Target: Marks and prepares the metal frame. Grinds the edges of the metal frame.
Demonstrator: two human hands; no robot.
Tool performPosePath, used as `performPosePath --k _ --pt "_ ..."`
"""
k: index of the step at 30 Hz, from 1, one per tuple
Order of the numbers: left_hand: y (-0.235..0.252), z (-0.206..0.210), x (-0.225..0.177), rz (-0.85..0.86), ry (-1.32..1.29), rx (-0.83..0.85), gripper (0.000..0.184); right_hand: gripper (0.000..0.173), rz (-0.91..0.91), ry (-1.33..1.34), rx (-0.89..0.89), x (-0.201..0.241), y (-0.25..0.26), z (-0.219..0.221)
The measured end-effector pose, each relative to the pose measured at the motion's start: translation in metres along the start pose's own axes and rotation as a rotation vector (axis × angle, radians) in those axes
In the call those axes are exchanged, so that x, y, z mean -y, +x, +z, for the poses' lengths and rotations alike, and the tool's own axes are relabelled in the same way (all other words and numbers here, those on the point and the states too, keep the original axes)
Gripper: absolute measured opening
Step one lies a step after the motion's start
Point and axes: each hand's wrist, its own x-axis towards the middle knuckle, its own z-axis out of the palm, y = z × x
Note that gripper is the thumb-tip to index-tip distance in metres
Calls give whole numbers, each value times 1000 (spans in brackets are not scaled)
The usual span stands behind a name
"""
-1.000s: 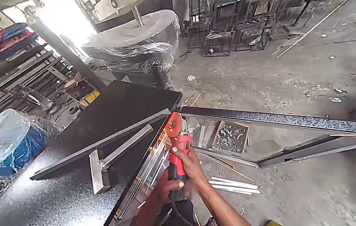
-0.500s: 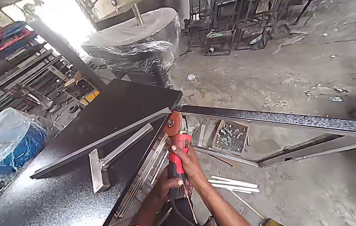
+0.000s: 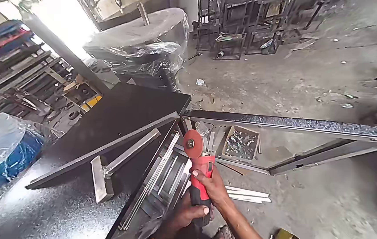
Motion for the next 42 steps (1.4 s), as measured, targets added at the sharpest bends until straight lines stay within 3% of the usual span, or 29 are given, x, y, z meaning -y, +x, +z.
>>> performPosePath --k 5,10,16,20,27,30,35,42 --pt "8 26 44 -30 436 -109 76 71 -14 -403 -130 -13 -29 -54" --pt "12 32 104 -245 519 -202 97 78 116 -703 -172 -46 -43 -91" --pt "20 -1 144 -387 333 50 84 76 303 -702 -241 -99 -50 -127" --pt "43 -19 194 -462 379 134 72 79 345 -746 -194 -130 -45 -169" --pt "81 -47 359 -64 137 -42 81 72 250 -746 -108 -233 -4 -266" --pt "99 -64 407 13 185 -177 82 69 124 -692 -49 -282 22 -298" --pt "123 -101 453 146 323 -342 85 74 -107 -633 75 -338 61 -316" --pt "143 -129 479 370 164 -230 83 61 -279 -732 132 -350 83 -313"
